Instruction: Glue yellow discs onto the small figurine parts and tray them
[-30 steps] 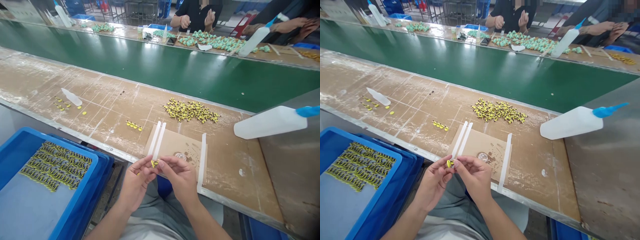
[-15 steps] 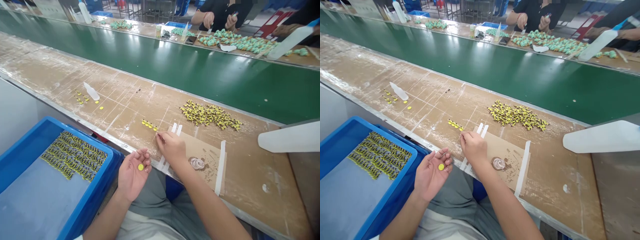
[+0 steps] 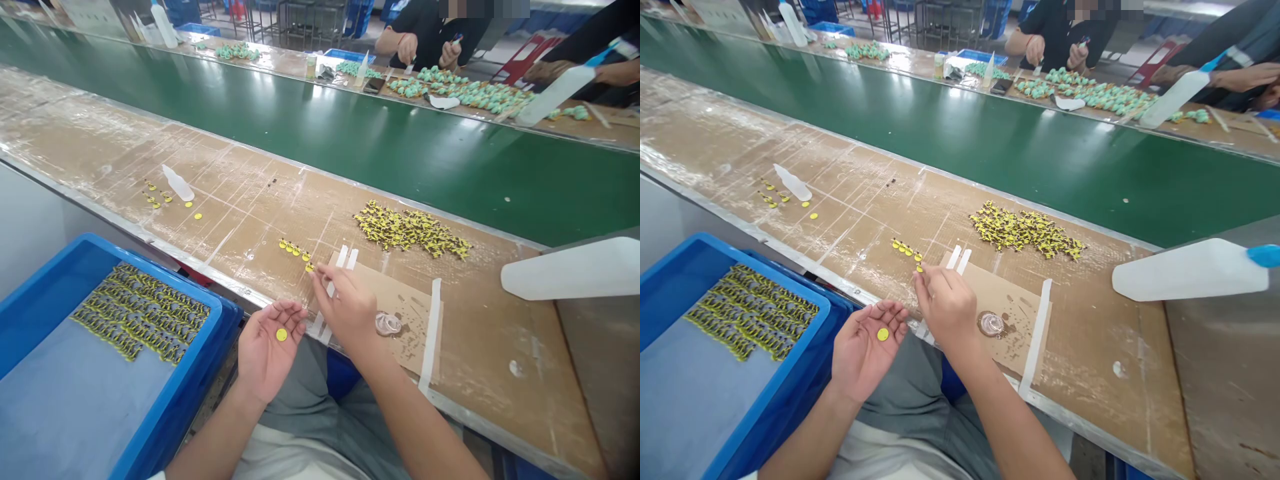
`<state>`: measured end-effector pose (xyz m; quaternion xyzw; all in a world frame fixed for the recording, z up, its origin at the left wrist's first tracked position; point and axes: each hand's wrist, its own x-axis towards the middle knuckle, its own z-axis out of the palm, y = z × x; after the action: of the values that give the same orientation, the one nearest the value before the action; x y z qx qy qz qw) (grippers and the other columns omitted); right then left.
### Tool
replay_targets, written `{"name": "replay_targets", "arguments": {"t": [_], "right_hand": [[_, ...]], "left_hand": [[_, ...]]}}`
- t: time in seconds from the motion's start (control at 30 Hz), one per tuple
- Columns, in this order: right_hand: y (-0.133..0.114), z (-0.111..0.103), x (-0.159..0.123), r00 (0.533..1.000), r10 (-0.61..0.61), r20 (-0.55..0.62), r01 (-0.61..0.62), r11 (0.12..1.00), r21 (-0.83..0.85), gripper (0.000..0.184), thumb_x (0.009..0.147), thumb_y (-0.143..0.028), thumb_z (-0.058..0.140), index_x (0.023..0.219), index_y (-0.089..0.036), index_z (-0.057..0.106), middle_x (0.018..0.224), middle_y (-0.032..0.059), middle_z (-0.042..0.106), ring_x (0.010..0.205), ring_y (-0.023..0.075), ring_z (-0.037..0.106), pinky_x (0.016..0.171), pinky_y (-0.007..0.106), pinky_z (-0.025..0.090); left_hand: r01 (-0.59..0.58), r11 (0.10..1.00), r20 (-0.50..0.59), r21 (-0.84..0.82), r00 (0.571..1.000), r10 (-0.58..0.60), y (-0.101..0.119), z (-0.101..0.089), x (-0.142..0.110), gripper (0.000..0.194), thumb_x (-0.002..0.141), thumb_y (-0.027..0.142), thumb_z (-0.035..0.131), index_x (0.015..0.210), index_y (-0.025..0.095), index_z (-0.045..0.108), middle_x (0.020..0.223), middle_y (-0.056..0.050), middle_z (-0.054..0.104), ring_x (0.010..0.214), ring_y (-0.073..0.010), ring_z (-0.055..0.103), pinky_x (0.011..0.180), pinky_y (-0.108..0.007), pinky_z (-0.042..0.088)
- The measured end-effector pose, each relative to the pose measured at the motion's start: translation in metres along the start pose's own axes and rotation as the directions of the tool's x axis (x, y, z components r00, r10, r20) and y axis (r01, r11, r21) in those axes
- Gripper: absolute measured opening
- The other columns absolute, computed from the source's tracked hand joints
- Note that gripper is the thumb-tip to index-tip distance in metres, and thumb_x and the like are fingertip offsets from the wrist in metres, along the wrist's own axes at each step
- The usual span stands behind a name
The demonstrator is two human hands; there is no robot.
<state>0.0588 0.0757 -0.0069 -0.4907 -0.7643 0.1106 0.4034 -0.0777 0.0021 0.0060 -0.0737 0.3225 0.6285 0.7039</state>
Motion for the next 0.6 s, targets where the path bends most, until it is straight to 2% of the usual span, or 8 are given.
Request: {"name": "replay_targets", "arguments": {"t": [0.03,0.1,0.17,0.23,0.47,0.6], "right_hand": [[-0.008,-0.009,-0.007,1.000,0.009,0.001,-0.009,0.997,0.072,0.016,0.092,-0.024,0.062,0.106,-0.020,0.068,0.087,0.0059,0.074,0.079,0.0176,0.067,0.077,0.029,0.052],[-0.024,-0.025,-0.022,0.993,0.029,0.111,-0.052,0.978,0.204,0.012,0.089,-0.024,0.065,0.101,-0.022,0.069,0.082,0.0029,0.072,0.066,0.0142,0.063,0.067,0.026,0.051],[-0.035,-0.035,-0.037,0.972,0.042,0.231,-0.108,0.953,0.282,0.012,0.088,-0.025,0.067,0.099,-0.023,0.069,0.086,0.0039,0.072,0.064,0.0138,0.061,0.061,0.026,0.050],[-0.039,-0.040,-0.047,0.953,0.079,0.294,-0.172,0.936,0.306,0.014,0.087,-0.025,0.068,0.100,-0.022,0.070,0.088,0.0052,0.070,0.063,0.0135,0.059,0.059,0.026,0.049],[-0.035,-0.042,-0.059,0.908,0.211,0.362,-0.354,0.848,0.394,0.013,0.086,-0.023,0.067,0.095,-0.023,0.076,0.080,0.0032,0.063,0.055,0.0104,0.049,0.053,0.025,0.045],[-0.039,-0.051,-0.061,0.906,0.202,0.371,-0.389,0.743,0.544,0.011,0.084,-0.019,0.067,0.087,-0.023,0.077,0.083,0.0045,0.069,0.062,0.0121,0.058,0.057,0.025,0.048]], "left_hand": [[-0.018,1.000,0.013,-0.012,1.000,0.019,-0.002,0.001,0.000,0.027,0.089,0.025,0.054,0.090,0.008,0.074,0.098,-0.014,0.072,0.098,-0.0235,0.067,0.089,-0.034,0.053],[-0.042,0.999,0.050,-0.029,0.998,0.043,-0.006,0.004,-0.002,0.035,0.091,0.031,0.050,0.098,0.007,0.074,0.110,-0.018,0.072,0.112,-0.0270,0.064,0.101,-0.037,0.048],[-0.045,0.999,0.081,-0.025,0.996,0.047,-0.012,0.008,-0.004,0.041,0.093,0.036,0.047,0.105,0.007,0.073,0.120,-0.019,0.070,0.124,-0.0290,0.058,0.107,-0.040,0.043],[-0.046,0.999,0.112,-0.010,0.993,0.046,-0.017,0.011,-0.007,0.047,0.094,0.041,0.044,0.110,0.008,0.072,0.126,-0.019,0.067,0.130,-0.0302,0.054,0.111,-0.042,0.039],[-0.048,0.997,0.164,0.055,0.986,0.038,-0.033,0.021,-0.016,0.052,0.094,0.047,0.038,0.107,0.011,0.074,0.128,-0.018,0.067,0.130,-0.0292,0.053,0.115,-0.043,0.034],[-0.071,0.978,0.135,0.196,0.990,0.045,-0.043,0.021,-0.021,0.047,0.094,0.044,0.041,0.102,0.012,0.075,0.118,-0.016,0.070,0.123,-0.0279,0.058,0.112,-0.041,0.037]]}}
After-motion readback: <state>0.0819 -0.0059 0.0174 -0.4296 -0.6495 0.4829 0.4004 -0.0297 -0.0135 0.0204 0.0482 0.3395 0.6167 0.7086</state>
